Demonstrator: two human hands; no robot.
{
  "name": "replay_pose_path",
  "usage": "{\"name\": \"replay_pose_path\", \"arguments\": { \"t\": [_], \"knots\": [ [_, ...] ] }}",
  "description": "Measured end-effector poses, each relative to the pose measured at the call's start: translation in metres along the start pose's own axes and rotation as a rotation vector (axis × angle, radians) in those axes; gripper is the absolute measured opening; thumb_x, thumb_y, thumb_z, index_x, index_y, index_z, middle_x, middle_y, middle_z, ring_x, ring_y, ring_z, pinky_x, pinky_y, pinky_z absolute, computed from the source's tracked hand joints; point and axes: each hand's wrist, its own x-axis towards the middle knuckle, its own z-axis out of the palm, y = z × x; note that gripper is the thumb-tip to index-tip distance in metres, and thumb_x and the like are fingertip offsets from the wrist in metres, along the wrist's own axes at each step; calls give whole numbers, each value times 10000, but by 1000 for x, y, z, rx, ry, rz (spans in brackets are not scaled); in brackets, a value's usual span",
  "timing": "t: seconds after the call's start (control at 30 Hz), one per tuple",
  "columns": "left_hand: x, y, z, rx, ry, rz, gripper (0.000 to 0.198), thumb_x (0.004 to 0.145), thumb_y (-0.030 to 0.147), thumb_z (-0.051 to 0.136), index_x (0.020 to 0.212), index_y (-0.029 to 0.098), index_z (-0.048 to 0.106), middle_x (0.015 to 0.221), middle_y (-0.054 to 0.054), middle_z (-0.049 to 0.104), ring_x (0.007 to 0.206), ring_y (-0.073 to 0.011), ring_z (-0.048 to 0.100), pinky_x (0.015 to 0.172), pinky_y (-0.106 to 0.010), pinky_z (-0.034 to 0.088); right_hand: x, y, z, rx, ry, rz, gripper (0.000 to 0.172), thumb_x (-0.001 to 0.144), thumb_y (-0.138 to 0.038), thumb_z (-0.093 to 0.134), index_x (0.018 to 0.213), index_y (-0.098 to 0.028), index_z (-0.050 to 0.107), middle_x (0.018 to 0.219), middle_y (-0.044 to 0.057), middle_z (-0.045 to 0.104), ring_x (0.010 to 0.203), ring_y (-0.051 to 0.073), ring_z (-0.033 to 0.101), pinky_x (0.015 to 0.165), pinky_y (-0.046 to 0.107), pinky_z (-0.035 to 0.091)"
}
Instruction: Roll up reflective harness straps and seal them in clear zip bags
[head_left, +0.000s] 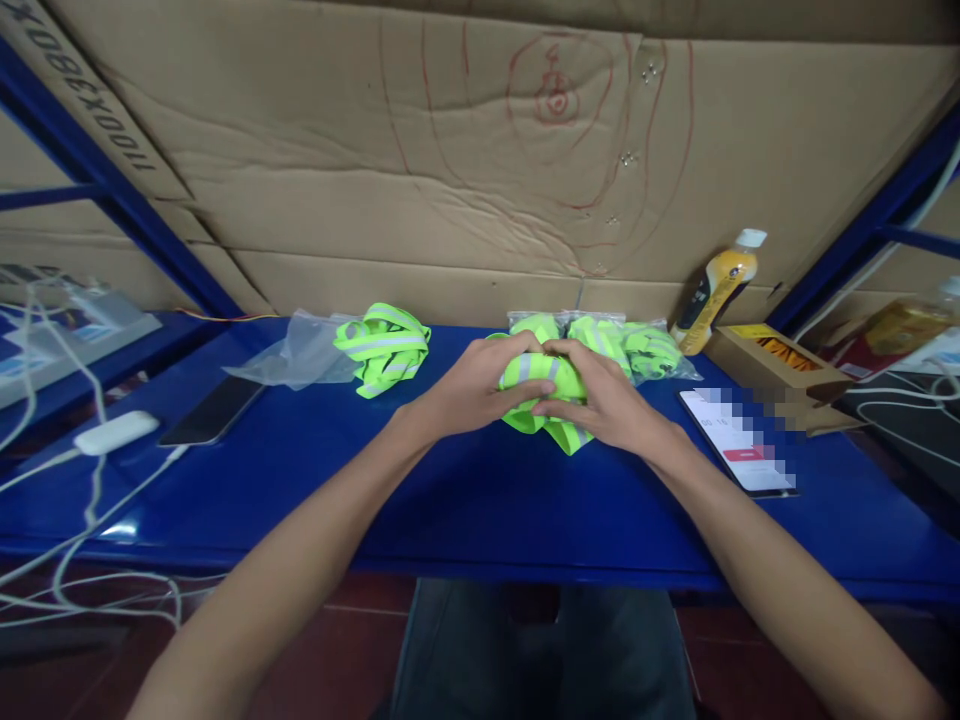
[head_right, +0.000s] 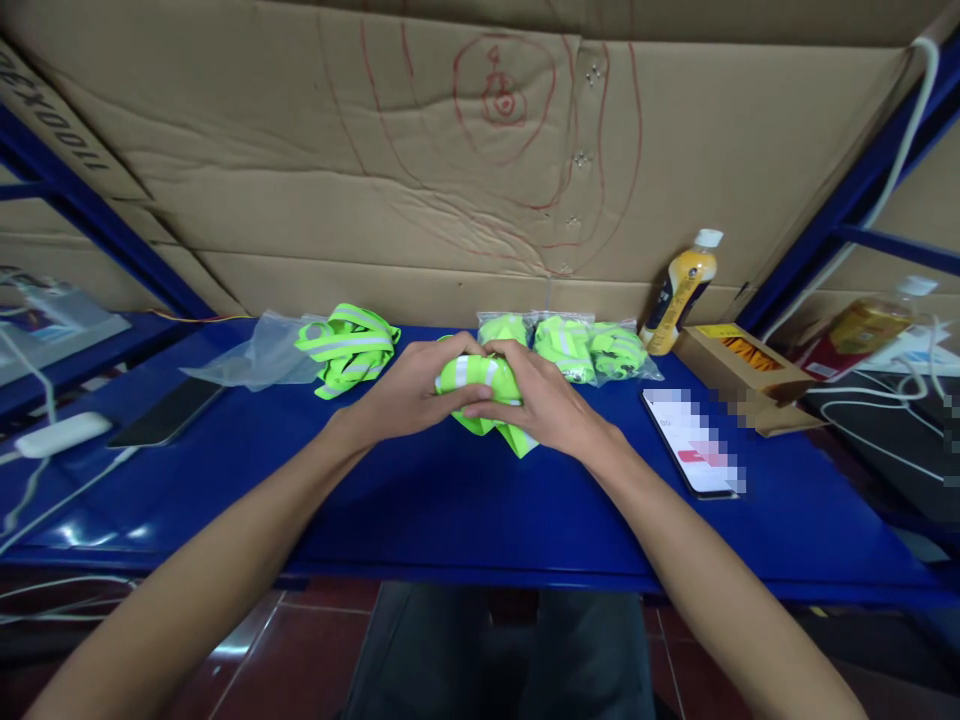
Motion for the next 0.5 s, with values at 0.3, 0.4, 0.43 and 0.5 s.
{"name": "replay_pose_path", "arguments": {
  "t": [0.3,0.4,0.43,0.5],
  "knots": [
    [-1,0,0,-240,-92,-185,462,862,492,828,1196,191,722,1118,-54,771,977,-229,690,848,-313,498,-3,-2,10,-27,72,27,727,923,-717,689,1421,-233,478,1257,142,677,1095,309,689,900,435,570],
    [-2,-1,9,-304,-41,-289,637,734,530,924,1210,171,700,1149,-89,758,1001,-253,682,846,-338,523,-2,-5,12,-15,181,-12,571,1075,-663,405,1428,-221,483,1217,142,639,1062,282,652,914,459,561],
    [-2,-1,12,-324,-39,-297,669,711,534,940,1217,169,700,1118,-84,756,978,-248,678,827,-334,525,-2,-7,12,-16,214,-12,544,1094,-639,355,1419,-226,495,1202,137,625,1061,279,638,924,467,557],
    [-1,1,14,-358,-37,-268,598,734,502,931,1186,167,727,1035,-57,753,927,-226,672,808,-317,520,0,-11,11,-21,250,-6,489,1108,-594,352,1395,-235,520,1188,127,606,1087,277,619,955,478,545]
  ]
}}
